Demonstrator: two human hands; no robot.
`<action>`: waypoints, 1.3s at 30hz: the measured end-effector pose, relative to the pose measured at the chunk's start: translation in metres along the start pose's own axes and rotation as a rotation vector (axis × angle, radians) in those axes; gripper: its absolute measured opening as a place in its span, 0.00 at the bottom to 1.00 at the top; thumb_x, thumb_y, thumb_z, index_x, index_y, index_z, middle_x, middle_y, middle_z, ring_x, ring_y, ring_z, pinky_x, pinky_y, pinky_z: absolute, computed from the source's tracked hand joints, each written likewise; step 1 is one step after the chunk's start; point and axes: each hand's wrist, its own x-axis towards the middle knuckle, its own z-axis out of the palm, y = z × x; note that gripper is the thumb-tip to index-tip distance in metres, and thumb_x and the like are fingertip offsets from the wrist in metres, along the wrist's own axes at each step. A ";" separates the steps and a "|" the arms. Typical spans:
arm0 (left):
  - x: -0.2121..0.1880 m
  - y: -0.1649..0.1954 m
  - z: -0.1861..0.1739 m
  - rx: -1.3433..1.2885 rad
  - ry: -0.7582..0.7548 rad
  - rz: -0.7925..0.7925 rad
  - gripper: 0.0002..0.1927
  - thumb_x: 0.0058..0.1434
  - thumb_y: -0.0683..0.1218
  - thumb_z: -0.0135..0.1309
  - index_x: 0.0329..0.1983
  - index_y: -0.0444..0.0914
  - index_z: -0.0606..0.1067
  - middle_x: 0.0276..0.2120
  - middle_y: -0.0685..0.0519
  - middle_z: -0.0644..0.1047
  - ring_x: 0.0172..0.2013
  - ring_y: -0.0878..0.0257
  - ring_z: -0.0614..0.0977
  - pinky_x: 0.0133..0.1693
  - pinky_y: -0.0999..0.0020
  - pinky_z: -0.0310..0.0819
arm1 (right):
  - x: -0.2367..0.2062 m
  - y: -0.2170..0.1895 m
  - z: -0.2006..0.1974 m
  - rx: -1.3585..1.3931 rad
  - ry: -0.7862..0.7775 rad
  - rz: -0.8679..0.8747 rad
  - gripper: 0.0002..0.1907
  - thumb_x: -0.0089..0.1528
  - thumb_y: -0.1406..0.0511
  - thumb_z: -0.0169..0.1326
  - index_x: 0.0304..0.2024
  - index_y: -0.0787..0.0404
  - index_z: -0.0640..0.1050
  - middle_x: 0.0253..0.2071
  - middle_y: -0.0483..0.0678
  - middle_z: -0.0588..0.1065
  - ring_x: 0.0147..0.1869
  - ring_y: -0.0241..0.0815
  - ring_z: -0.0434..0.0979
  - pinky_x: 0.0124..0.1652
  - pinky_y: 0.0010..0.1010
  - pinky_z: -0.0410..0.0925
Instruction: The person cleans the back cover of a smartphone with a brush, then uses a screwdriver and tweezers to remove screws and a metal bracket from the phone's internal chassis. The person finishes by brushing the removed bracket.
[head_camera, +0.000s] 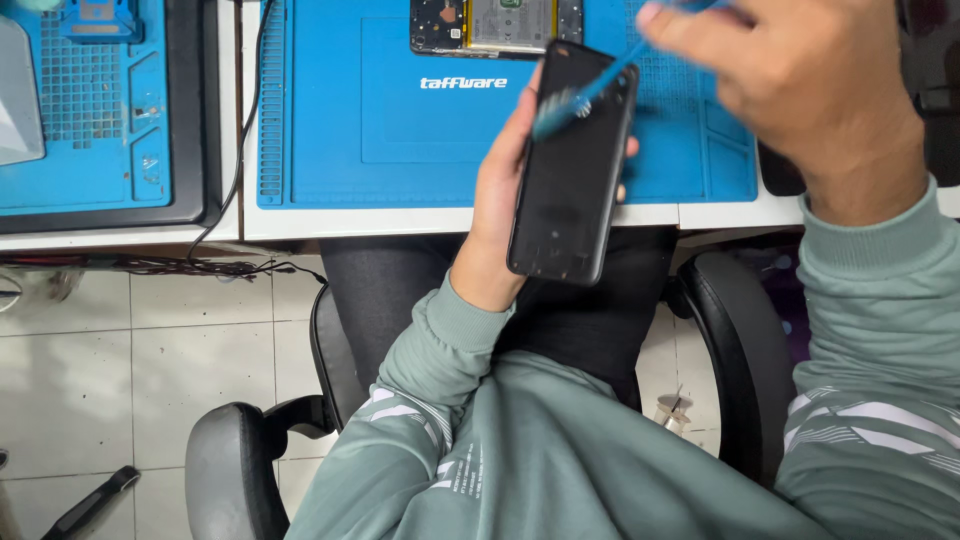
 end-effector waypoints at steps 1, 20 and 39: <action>-0.001 0.001 0.000 0.019 0.007 0.028 0.28 0.81 0.61 0.36 0.76 0.43 0.59 0.60 0.39 0.74 0.52 0.49 0.83 0.44 0.56 0.85 | -0.001 0.001 0.002 -0.018 -0.003 0.028 0.14 0.66 0.72 0.58 0.53 0.57 0.85 0.43 0.46 0.78 0.42 0.44 0.77 0.41 0.34 0.66; -0.007 0.034 -0.002 0.100 0.077 0.725 0.39 0.77 0.74 0.25 0.79 0.45 0.51 0.73 0.46 0.61 0.60 0.51 0.76 0.55 0.49 0.79 | -0.050 -0.061 0.013 0.291 0.012 0.137 0.24 0.57 0.80 0.55 0.54 0.59 0.83 0.45 0.49 0.77 0.45 0.48 0.76 0.42 0.37 0.70; -0.010 0.024 0.009 0.171 0.028 0.786 0.41 0.78 0.73 0.25 0.79 0.41 0.50 0.73 0.43 0.60 0.56 0.51 0.79 0.52 0.53 0.81 | -0.058 -0.087 -0.013 0.257 -0.023 0.149 0.23 0.49 0.81 0.57 0.47 0.66 0.83 0.38 0.54 0.76 0.39 0.52 0.76 0.38 0.40 0.71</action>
